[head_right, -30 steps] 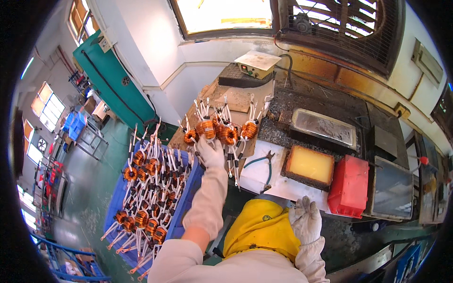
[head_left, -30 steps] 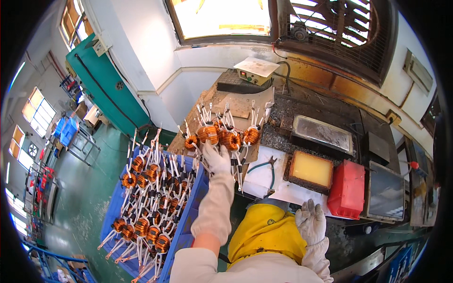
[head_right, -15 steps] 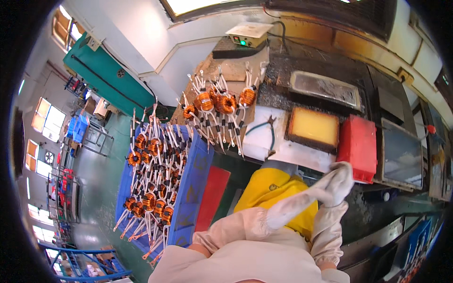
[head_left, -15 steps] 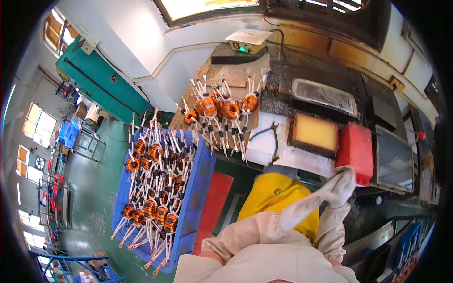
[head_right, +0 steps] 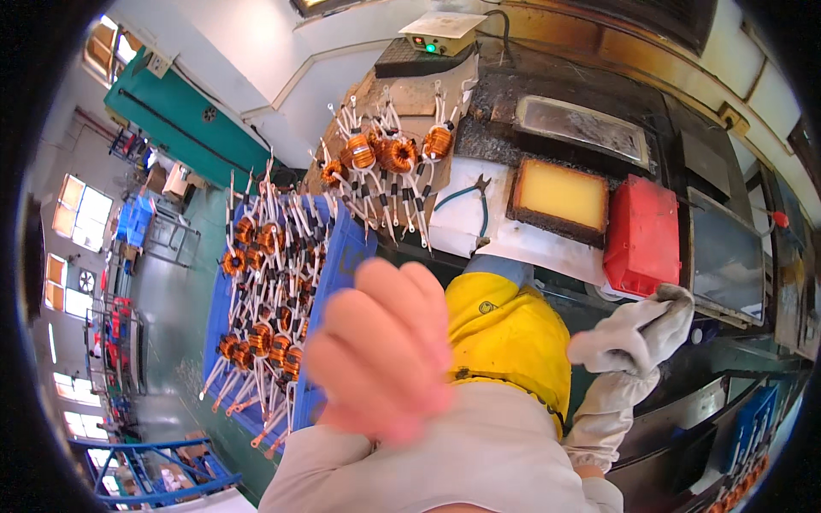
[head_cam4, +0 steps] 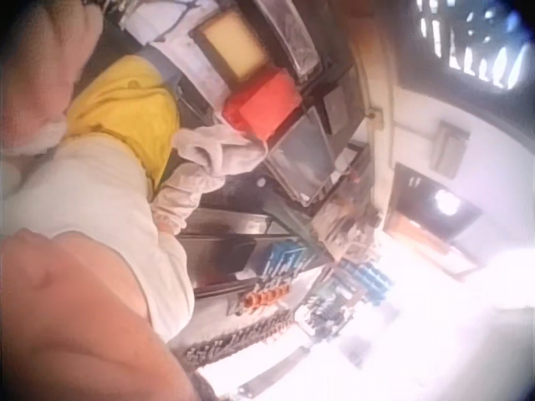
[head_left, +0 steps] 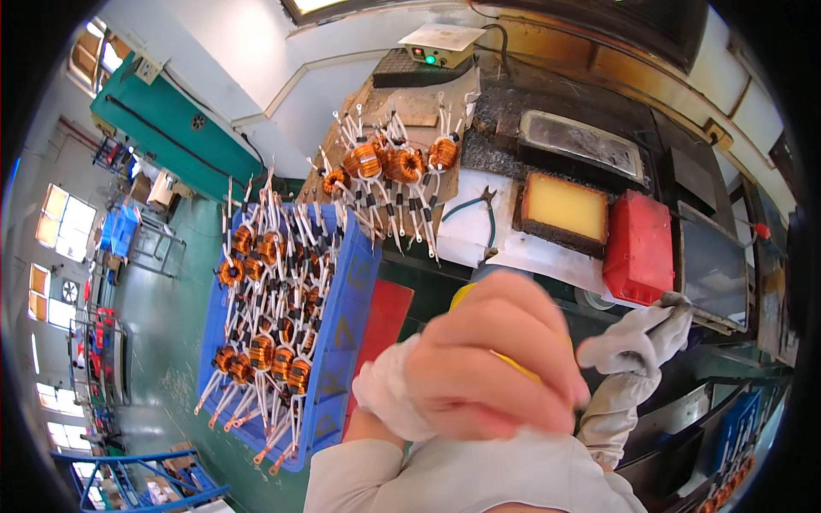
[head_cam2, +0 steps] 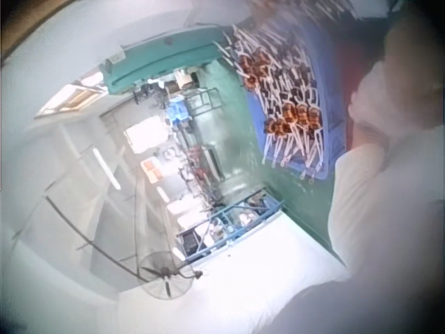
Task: The person takes coils from a container, dips their wire leads into flux paste, and dips the leads into a molten solder bath by hand.
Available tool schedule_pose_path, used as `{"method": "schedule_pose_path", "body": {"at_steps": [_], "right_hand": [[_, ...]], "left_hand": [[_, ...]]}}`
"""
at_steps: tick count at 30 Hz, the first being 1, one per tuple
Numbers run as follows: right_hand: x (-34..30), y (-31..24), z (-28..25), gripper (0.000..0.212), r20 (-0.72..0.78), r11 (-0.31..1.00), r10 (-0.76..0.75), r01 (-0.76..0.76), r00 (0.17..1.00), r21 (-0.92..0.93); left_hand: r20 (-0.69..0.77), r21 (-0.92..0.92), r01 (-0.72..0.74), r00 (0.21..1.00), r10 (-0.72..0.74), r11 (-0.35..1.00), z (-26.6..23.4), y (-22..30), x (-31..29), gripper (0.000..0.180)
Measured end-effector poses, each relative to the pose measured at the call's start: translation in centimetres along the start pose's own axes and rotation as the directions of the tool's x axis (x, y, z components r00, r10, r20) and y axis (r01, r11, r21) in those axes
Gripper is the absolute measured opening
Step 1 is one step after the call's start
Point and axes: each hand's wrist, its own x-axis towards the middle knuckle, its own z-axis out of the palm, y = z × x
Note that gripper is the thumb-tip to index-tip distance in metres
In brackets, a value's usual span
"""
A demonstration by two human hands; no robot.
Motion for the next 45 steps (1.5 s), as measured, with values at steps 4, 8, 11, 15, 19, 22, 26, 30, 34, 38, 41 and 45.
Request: {"method": "schedule_pose_path", "body": {"at_steps": [4, 8, 11, 15, 19, 22, 26, 30, 34, 38, 41, 45], "right_hand": [[-0.1, -0.7, -2.0, 0.047, -0.019, 0.979, -0.037, 0.04, 0.999, 0.198], [-1.6, -2.1, -1.0, 0.053, -0.004, 0.929, -0.077, 0.073, 0.997, 0.363], [-1.0, -2.5, -1.0, 0.054, -0.045, 0.913, -0.095, 0.105, 0.994, 0.394], [-2.1, -2.4, 1.0, 0.055, -0.096, 0.867, -0.092, 0.127, 0.991, 0.482], [-1.6, -2.3, -0.2, 0.055, -0.117, 0.882, -0.107, 0.149, 0.987, 0.447], [-1.7, -2.3, 0.2, 0.054, -0.106, 0.886, -0.122, 0.157, 0.987, 0.436], [-2.0, -2.3, 0.4, 0.052, -0.087, 0.891, -0.148, 0.171, 0.985, 0.42], [-1.7, -1.8, -0.1, 0.051, -0.069, 0.901, -0.18, 0.192, 0.981, 0.388], [-2.0, -1.4, 0.5, 0.051, -0.065, 0.912, -0.202, 0.212, 0.977, 0.351], [-1.2, -1.6, -0.2, 0.043, -0.001, 0.926, -0.197, 0.187, 0.98, 0.328], [-1.0, -1.6, -0.7, 0.038, 0.055, 0.934, -0.192, 0.165, 0.98, 0.318], [-0.9, -2.1, -0.3, 0.031, 0.114, 0.938, -0.183, 0.138, 0.977, 0.318]], "left_hand": [[-0.148, -0.373, 0.074, 0.979, -0.138, 0.925, 0.9, 3.8, 4.4, 0.024], [-0.152, -0.379, 0.105, 0.973, -0.174, 0.919, -1.6, 3.0, 3.0, 0.024], [-0.126, -0.399, 0.116, 0.976, -0.18, 0.909, -1.8, 3.3, 3.2, 0.023], [-0.08, -0.372, 0.138, 0.98, -0.18, 0.918, -2.1, 3.7, 3.0, 0.023], [-0.032, -0.445, 0.17, 0.978, -0.205, 0.879, -2.6, 3.4, 3.3, 0.023], [0.005, -0.463, 0.188, 0.978, -0.21, 0.866, -3.0, 3.3, 3.3, 0.023], [0.047, -0.489, 0.211, 0.975, -0.216, 0.847, -3.8, 3.2, 3.3, 0.022], [0.087, -0.529, 0.23, 0.972, -0.217, 0.817, -3.8, 3.2, 3.4, 0.022], [0.134, -0.572, 0.245, 0.969, -0.205, 0.783, -4.2, 2.5, 3.4, 0.022], [0.183, -0.619, 0.266, 0.964, -0.194, 0.739, -4.3, 2.1, 3.6, 0.021], [0.214, -0.645, 0.285, 0.958, -0.19, 0.709, -4.3, 1.9, 3.6, 0.021], [0.259, -0.667, 0.303, 0.951, -0.171, 0.681, -4.2, 1.7, 3.8, 0.021]]}}
